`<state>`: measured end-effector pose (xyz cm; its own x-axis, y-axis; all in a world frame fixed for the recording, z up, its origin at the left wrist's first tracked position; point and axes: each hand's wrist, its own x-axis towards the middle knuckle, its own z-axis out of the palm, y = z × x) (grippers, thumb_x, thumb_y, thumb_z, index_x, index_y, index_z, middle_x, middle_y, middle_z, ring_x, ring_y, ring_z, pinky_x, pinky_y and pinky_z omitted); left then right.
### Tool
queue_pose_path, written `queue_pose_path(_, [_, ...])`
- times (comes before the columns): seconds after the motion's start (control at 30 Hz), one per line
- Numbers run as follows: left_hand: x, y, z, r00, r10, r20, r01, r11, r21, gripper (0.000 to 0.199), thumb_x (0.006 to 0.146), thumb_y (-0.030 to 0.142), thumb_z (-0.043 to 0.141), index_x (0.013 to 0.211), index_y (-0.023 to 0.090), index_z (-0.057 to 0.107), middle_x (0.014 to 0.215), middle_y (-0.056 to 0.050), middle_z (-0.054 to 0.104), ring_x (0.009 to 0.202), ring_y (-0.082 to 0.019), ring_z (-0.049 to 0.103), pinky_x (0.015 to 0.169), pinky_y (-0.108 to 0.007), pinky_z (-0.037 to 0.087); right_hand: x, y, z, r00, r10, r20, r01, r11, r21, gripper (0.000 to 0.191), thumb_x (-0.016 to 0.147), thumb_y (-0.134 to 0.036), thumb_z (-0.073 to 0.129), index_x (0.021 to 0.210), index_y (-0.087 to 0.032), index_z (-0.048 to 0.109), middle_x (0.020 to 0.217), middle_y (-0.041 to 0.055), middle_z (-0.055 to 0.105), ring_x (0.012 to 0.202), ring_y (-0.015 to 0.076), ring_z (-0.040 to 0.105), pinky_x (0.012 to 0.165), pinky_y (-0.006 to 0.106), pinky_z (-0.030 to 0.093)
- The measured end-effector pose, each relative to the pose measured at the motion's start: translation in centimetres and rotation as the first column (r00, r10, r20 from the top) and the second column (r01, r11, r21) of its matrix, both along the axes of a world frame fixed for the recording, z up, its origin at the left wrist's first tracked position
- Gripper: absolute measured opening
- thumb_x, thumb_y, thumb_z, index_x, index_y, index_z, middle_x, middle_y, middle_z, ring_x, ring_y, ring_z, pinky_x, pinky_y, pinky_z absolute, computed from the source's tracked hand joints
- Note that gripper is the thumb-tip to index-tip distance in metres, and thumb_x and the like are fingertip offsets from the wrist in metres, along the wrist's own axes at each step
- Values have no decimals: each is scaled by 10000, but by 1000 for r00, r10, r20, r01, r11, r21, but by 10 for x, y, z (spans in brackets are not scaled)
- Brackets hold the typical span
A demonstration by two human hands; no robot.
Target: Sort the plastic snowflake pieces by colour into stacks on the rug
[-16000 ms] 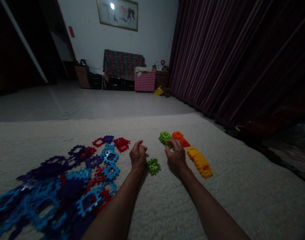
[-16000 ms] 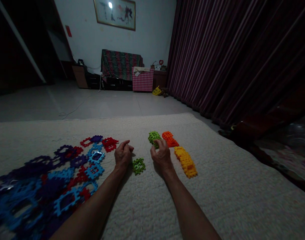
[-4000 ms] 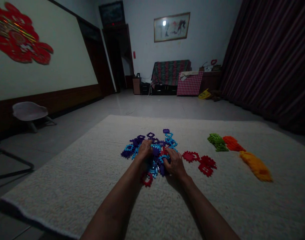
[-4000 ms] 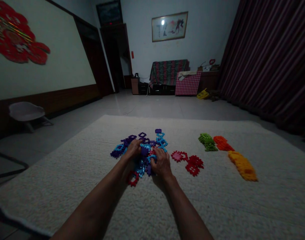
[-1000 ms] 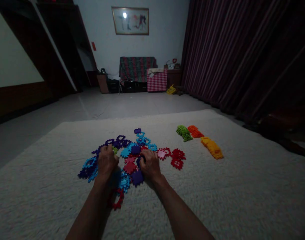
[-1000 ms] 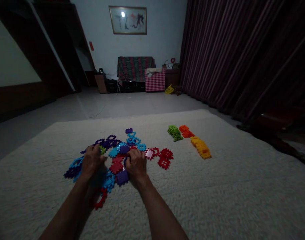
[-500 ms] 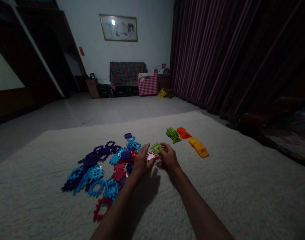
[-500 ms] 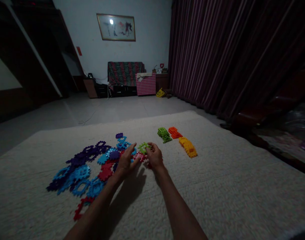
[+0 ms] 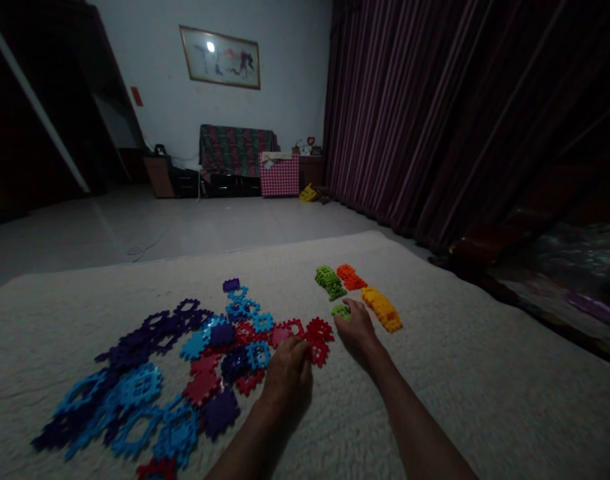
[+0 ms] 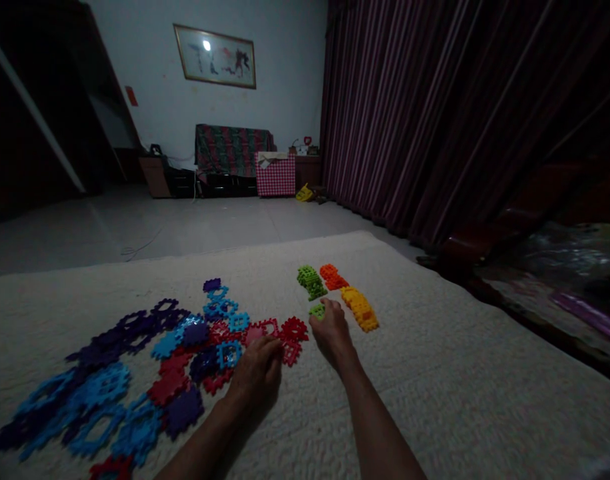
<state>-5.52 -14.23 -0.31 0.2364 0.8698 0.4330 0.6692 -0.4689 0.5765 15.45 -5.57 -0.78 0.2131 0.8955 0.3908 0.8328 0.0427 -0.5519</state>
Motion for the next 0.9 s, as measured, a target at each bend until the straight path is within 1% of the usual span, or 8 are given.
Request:
queue_pose_path(0.13, [1, 0, 4, 999, 11, 46, -9, 999, -39, 285, 859, 113, 467, 1013, 206, 688, 1050, -84, 683, 959, -209, 607, 873, -361, 504, 4, 1, -2, 992, 53, 112, -50, 998, -30, 360, 722, -209, 578, 1063, -120, 655, 1067, 154, 643, 1024, 246, 602, 933, 341, 460])
queue_pose_path(0.3, [2, -1, 3, 998, 31, 58, -28, 998, -60, 284, 879, 136, 446, 971, 220, 702, 1032, -80, 690, 957, -211, 614, 859, -357, 505, 7, 1, -1, 994, 4, 114, -2, 1000, -18, 358, 710, -232, 600, 1049, -134, 665, 1032, 149, 654, 968, 247, 612, 877, 344, 478])
queue_pose_path(0.37, [2, 0, 1, 998, 34, 57, -31, 998, -60, 288, 873, 133, 446, 971, 219, 703, 1040, -80, 691, 964, -214, 616, 856, -361, 507, 7, 3, 0, 995, -9, 97, 10, 1000, -17, 353, 691, -249, 624, 1029, -159, 668, 1010, 129, 654, 937, 241, 612, 851, 339, 483])
queue_pose_path(0.5, [2, 1, 0, 997, 31, 66, -28, 998, -58, 284, 866, 134, 457, 986, 217, 700, 1032, -83, 692, 954, -219, 616, 841, -360, 509, 10, 13, 7, 1000, -5, -11, 4, 999, -33, 371, 679, -289, 637, 1033, -179, 651, 944, 92, 648, 871, 225, 614, 814, 336, 497])
queue_pose_path(0.63, [3, 0, 1, 996, 36, 80, -30, 997, -70, 286, 863, 136, 451, 951, 233, 705, 990, -81, 689, 929, -219, 620, 829, -364, 510, 11, 28, 17, 998, -45, -31, 47, 998, 43, 461, 683, -300, 599, 1126, -172, 610, 1064, 118, 612, 983, 254, 594, 852, 362, 496])
queue_pose_path(0.73, [3, 0, 2, 995, 37, 88, -30, 996, -83, 281, 864, 140, 452, 933, 235, 708, 995, -82, 688, 932, -219, 623, 832, -367, 512, 11, 36, 19, 995, -83, -63, 87, 994, 71, 531, 672, -270, 574, 1195, -174, 578, 1130, 125, 581, 1014, 253, 587, 862, 363, 496])
queue_pose_path(0.8, [3, 0, 2, 995, 40, 91, -32, 996, -83, 275, 868, 146, 457, 933, 239, 708, 1009, -81, 690, 940, -219, 625, 832, -365, 515, 11, 39, 16, 997, -35, -63, 39, 997, 65, 526, 650, -250, 582, 1172, -181, 594, 1110, 109, 587, 1007, 244, 591, 877, 360, 494])
queue_pose_path(0.9, [3, 1, 0, 995, 39, 93, -33, 997, -71, 271, 872, 147, 458, 941, 240, 703, 1018, -82, 693, 945, -219, 626, 839, -364, 517, 12, 38, 10, 995, 104, 8, -104, 993, 58, 443, 640, -249, 613, 1081, -217, 641, 1015, 60, 625, 918, 212, 608, 829, 333, 505])
